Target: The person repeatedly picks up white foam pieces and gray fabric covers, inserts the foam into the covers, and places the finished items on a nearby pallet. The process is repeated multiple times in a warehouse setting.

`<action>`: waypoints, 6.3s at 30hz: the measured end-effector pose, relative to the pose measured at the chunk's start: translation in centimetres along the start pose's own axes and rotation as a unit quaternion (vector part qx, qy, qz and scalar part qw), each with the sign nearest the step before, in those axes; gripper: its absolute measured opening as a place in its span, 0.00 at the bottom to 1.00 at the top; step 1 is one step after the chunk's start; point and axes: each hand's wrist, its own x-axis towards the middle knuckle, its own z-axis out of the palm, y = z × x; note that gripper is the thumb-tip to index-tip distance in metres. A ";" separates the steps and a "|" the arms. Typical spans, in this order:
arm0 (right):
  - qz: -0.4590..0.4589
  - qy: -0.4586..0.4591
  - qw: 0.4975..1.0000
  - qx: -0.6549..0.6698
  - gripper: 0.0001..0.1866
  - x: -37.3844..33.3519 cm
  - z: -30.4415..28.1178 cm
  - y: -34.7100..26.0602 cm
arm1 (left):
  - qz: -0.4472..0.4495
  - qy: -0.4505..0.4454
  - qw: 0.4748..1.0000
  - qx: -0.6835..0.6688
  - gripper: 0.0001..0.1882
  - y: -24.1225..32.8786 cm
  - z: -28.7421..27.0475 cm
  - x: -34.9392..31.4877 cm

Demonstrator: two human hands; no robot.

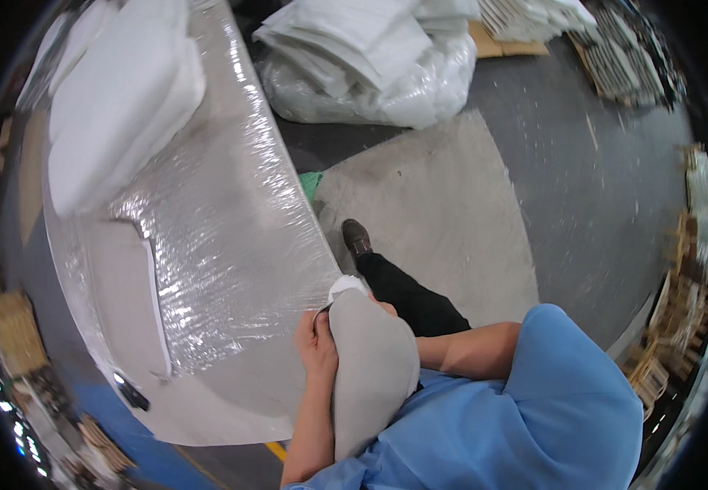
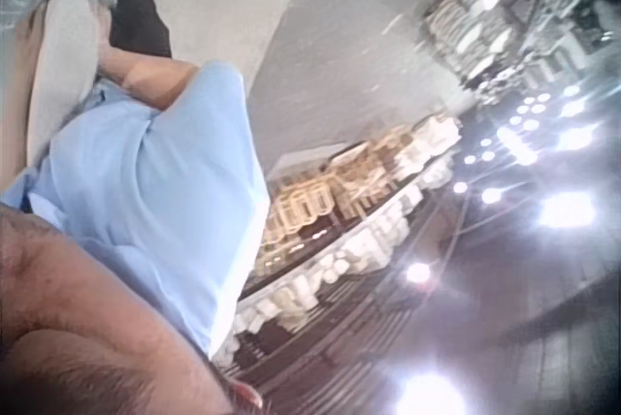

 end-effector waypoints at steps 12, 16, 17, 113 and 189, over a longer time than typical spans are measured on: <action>-0.304 -0.008 0.949 0.087 0.24 -5.5 0.1 -3.9 | -0.185 -0.025 0.969 -0.163 0.14 -6.9 -2.4 0.2; -0.351 -0.019 0.935 0.043 0.20 -5.4 -0.5 -3.2 | -0.172 -0.042 0.976 -0.124 0.24 -7.1 -2.8 0.2; -0.366 -0.020 0.930 0.036 0.19 -5.3 -0.6 -2.9 | -0.155 -0.037 0.981 -0.112 0.21 -7.0 -2.7 0.1; 0.124 -0.233 0.957 0.124 0.12 6.6 -6.5 -8.9 | 0.166 -0.013 0.936 0.311 0.08 -0.3 5.4 3.9; -0.271 -0.269 0.902 0.201 0.31 0.0 1.0 -11.9 | 0.472 -0.026 0.874 -0.114 0.10 21.9 -20.2 -31.5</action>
